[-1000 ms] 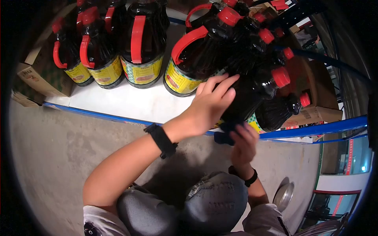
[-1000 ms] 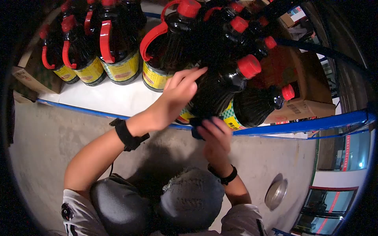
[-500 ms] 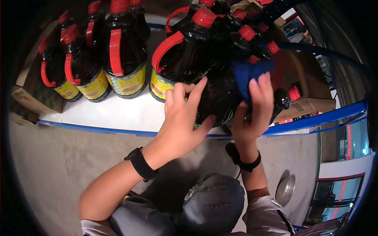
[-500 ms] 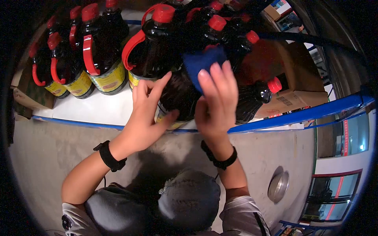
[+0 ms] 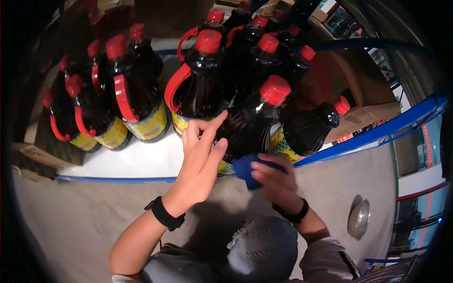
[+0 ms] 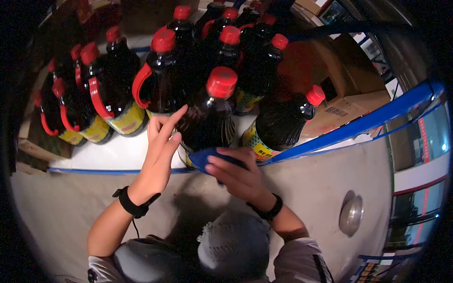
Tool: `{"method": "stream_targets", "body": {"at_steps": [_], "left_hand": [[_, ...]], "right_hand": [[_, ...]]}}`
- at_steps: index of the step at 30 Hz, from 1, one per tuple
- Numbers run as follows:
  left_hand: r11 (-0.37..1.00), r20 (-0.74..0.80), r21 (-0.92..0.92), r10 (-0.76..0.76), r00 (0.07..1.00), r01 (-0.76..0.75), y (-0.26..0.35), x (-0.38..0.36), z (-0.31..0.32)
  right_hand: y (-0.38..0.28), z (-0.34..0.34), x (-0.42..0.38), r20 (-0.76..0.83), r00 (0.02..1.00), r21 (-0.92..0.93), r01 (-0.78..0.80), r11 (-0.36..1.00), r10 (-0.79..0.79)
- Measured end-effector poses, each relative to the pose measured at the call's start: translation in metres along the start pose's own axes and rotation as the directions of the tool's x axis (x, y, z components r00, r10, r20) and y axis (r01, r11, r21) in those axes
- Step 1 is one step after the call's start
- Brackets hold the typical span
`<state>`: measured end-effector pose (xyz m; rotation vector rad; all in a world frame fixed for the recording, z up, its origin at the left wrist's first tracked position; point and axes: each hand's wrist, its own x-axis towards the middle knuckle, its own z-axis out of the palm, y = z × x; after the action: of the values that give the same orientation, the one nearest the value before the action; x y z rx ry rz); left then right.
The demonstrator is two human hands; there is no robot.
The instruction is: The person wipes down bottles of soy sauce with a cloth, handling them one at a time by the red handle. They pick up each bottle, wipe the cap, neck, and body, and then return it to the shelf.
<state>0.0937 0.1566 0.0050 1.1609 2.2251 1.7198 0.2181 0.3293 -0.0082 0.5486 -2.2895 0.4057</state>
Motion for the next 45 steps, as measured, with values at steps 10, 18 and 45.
{"method": "stream_targets", "body": {"at_steps": [10,18,45], "left_hand": [[0.988,0.016,-0.118,0.107,0.994,-0.105,0.019,0.023,-0.003],[0.996,0.042,-0.069,0.062,0.997,-0.059,0.016,0.022,0.008],[1.0,0.126,-0.015,-0.015,0.992,0.017,0.0,0.014,0.004]], "right_hand": [[0.046,-0.023,0.087,-0.5,0.762,0.026,-0.462,0.887,0.412],[0.034,0.003,0.086,-0.333,0.699,0.491,-0.445,0.749,0.633],[-0.019,0.004,0.102,0.034,0.999,-0.394,0.038,0.918,-0.027]]}}
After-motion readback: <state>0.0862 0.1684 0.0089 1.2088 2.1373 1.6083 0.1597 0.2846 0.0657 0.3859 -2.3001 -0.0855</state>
